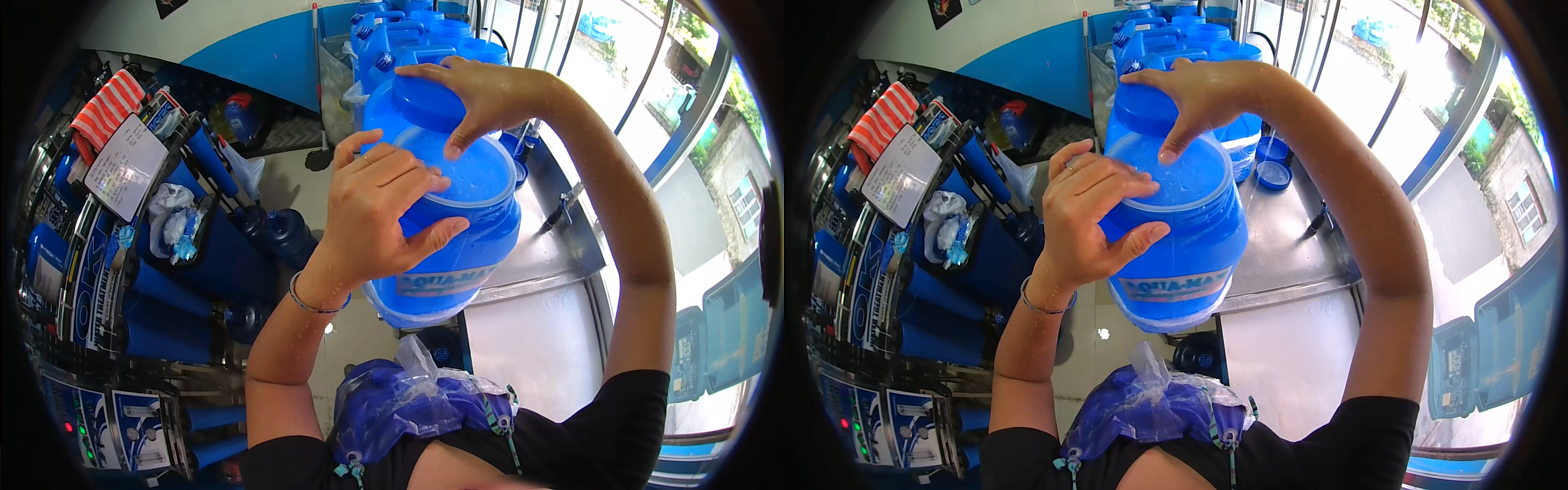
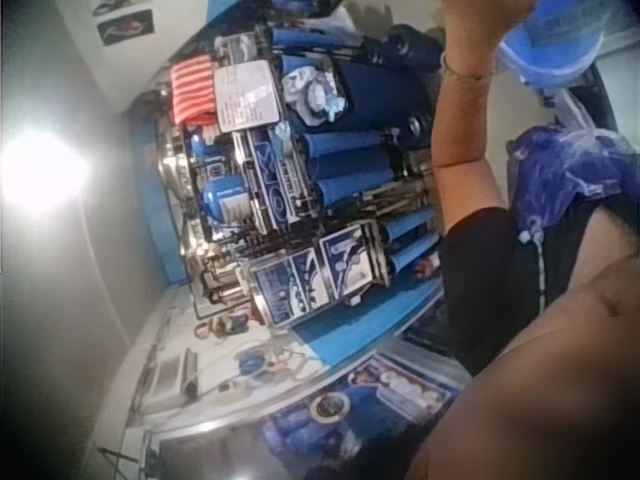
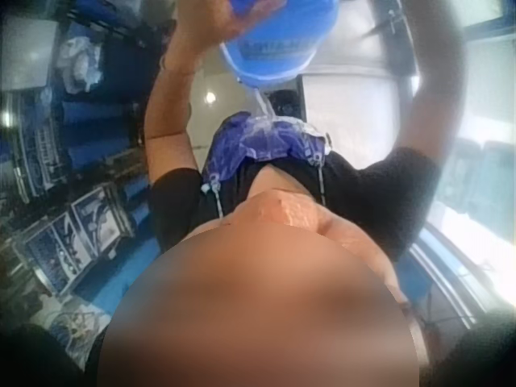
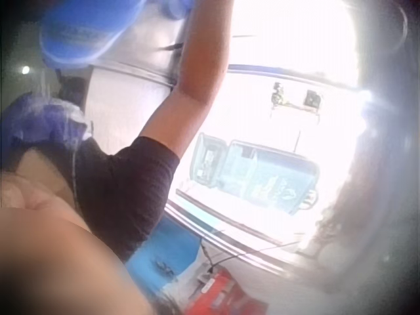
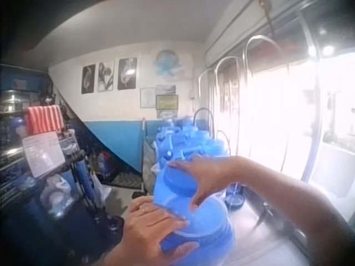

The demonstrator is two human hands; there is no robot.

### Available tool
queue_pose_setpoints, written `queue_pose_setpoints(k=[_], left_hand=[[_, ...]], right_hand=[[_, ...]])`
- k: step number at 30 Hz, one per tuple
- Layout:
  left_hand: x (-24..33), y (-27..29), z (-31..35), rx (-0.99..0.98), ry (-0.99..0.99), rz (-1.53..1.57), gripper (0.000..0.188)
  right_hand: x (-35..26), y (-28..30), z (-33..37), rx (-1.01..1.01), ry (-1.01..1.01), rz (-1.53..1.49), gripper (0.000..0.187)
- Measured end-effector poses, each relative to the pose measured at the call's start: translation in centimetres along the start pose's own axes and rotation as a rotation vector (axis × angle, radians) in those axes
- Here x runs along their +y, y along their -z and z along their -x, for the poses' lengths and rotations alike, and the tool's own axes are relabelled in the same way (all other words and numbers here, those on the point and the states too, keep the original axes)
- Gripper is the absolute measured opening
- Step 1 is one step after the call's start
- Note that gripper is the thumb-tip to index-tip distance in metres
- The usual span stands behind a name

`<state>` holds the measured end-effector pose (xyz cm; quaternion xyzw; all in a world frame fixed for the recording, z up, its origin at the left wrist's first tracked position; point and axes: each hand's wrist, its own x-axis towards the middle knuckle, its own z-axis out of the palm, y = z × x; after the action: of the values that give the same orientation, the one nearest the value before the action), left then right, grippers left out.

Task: The person fills blue plastic water containers from a tap, seals them with shrink-wrap bands using a heat gun, and places them in plastic bags. The process is repeated for multiple containers.

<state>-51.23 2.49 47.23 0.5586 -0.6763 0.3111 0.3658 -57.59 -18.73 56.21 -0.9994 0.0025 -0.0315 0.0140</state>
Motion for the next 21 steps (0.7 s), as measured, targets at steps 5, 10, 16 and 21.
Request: queue_pose_setpoints(k=[5, 10, 16, 21], left_hand=[[0.0, 0.0, 0.4, 0.008, 0.025, 0.068, 0.031], [0.0, -1.7, 0.8, 0.545, 0.135, 0.48, 0.03], [-1.3, -1.5, 2.1, 0.267, 0.111, 0.292, 0.045], [-0.7, -1.5, 3.0, 0.269, 0.168, 0.398, 0.045]], right_hand=[[-0.3, -0.9, 1.2, 0.149, 0.004, 0.024, 0.12], [-1.8, 0.0, 5.0, 0.105, 0.276, -0.211, 0.123], [-3.6, -1.9, 6.5, 0.01, 0.148, -0.117, 0.12], [-4.5, -2.8, 6.8, 0.055, 0.15, -0.073, 0.118]])
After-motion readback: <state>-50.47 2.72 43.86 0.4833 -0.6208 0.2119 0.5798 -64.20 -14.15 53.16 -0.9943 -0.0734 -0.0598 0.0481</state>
